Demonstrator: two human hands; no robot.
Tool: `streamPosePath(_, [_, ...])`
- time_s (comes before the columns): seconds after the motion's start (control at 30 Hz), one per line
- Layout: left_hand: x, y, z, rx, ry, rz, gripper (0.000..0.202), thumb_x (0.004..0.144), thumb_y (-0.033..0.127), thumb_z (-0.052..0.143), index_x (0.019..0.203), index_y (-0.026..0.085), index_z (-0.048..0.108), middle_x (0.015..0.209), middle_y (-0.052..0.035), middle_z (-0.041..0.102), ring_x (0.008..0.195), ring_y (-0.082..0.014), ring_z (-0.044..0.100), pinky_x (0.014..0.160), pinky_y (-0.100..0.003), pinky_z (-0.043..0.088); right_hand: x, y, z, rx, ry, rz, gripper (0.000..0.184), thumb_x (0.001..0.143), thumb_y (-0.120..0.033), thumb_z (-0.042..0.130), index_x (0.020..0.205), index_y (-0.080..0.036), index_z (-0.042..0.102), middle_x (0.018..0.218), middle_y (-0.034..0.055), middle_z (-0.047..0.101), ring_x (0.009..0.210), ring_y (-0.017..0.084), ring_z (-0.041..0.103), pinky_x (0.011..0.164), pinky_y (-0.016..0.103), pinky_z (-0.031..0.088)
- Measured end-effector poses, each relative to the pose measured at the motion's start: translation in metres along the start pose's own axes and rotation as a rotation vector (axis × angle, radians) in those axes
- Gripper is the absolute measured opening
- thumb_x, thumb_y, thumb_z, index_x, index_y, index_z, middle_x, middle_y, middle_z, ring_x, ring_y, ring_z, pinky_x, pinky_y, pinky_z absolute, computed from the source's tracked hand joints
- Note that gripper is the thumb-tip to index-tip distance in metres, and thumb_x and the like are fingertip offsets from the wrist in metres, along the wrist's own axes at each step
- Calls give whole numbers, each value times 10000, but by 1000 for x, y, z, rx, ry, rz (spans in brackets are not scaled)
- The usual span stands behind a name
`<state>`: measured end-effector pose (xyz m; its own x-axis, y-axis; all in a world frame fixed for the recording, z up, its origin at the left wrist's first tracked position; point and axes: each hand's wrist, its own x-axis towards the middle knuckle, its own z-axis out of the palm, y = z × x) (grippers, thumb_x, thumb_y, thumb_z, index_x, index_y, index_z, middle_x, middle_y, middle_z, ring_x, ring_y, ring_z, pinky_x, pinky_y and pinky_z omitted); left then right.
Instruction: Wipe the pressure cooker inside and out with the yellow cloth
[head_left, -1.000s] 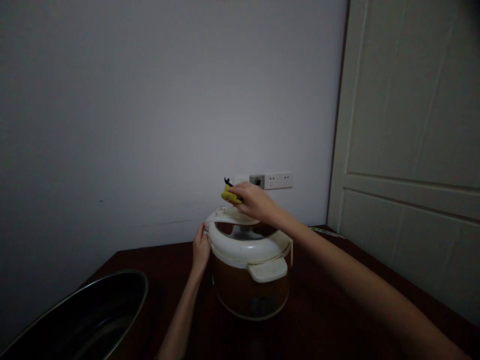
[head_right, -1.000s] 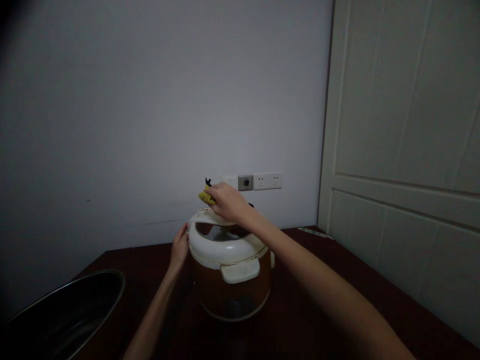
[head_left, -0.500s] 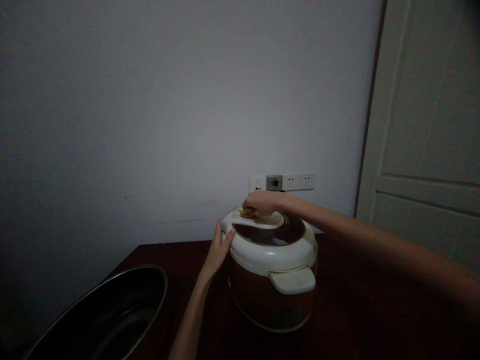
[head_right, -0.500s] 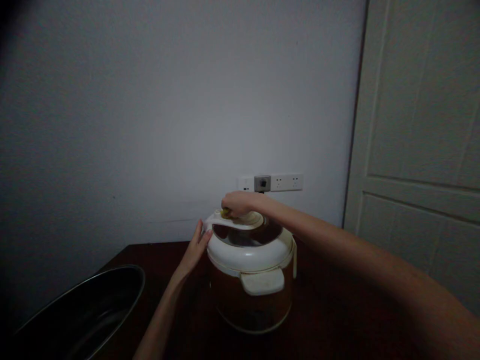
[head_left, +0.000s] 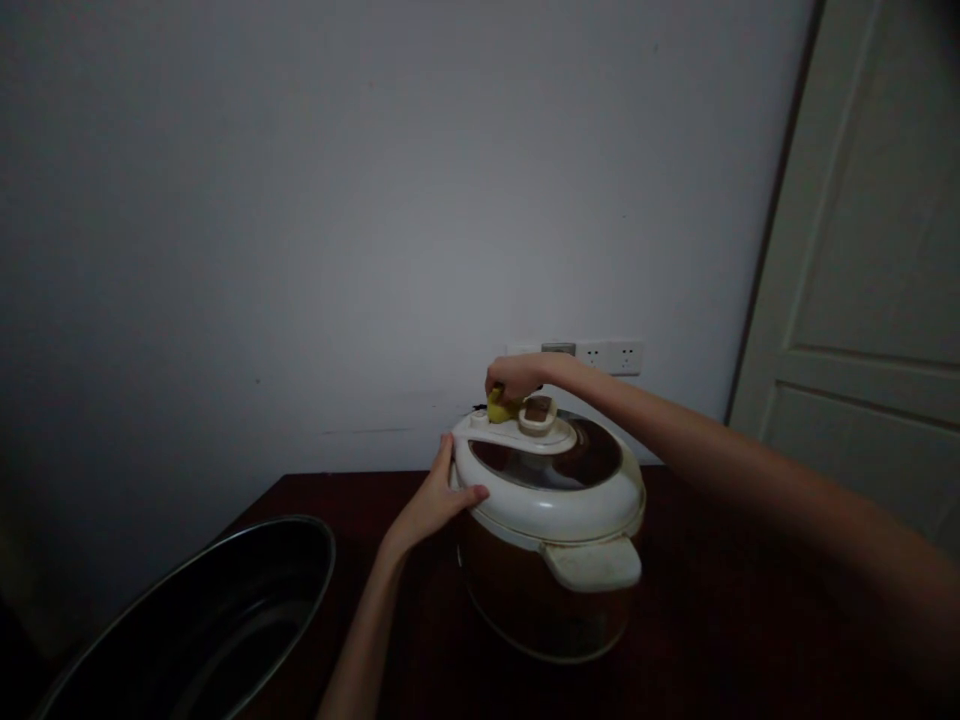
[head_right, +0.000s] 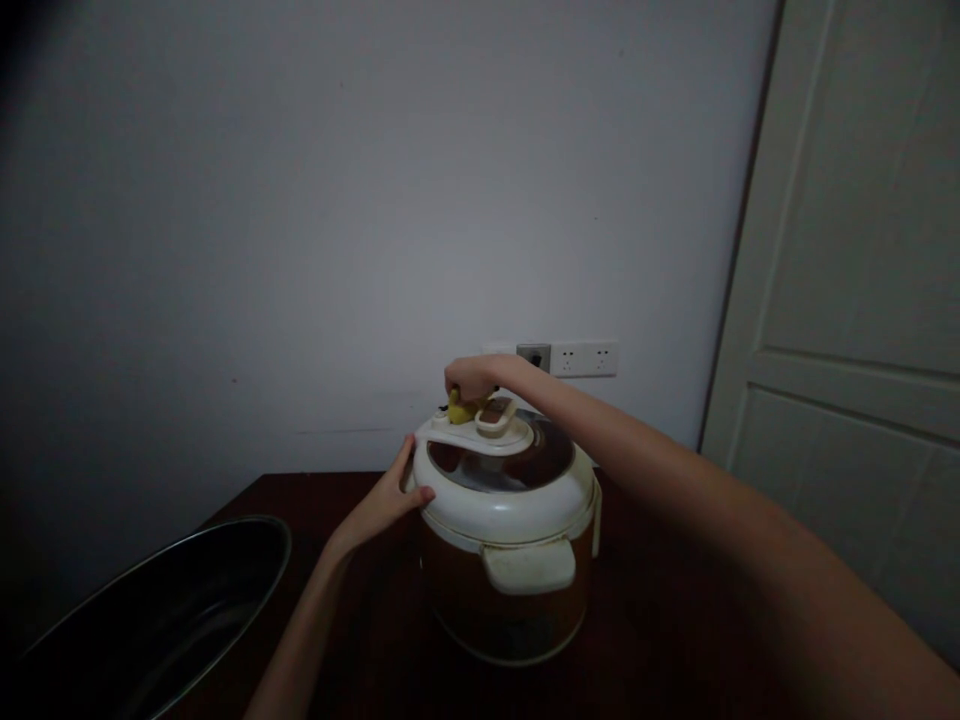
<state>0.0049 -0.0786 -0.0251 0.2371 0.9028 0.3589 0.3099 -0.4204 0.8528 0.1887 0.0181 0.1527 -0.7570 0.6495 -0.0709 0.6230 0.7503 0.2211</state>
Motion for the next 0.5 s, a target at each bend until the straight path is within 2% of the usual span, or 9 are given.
streamPosePath(0.1, [-2,6,-1,51,2,-25,1137,682,586,673,1499,163,6,1570,-167,25,1431,-341,66,1159,-506,73,3,11,9,-28,44,89,312,717,-170,630,1001,-80,722,934,164,715,746,195,626,632,282,401])
streamPosePath(0.23, [-11,23,-4,216,-3,-49,999,746,607,591,1495,172,92,1575,-134,14,1436,-310,5,1163,-494,28,2,11,19,-1,41,61,344,778,-286,597,1039,-88,702,945,140,716,710,160,618,591,245,389])
streamPosePath(0.33, [-19,35,-2,317,-38,-56,975,771,611,556,1496,165,80,1576,-124,-4,1439,-289,-12,1168,-478,26,-7,-5,16,-12,30,14,300,793,-234,562,1002,-78,710,912,144,716,678,148,596,565,245,365])
streamPosePath(0.5, [-22,43,10,374,-56,-35,1067,732,613,599,1493,114,43,1566,-176,-9,1439,-303,-7,1165,-492,47,-33,-39,-4,-113,-18,-151,267,771,-222,593,964,-92,726,858,135,714,631,151,555,552,272,336])
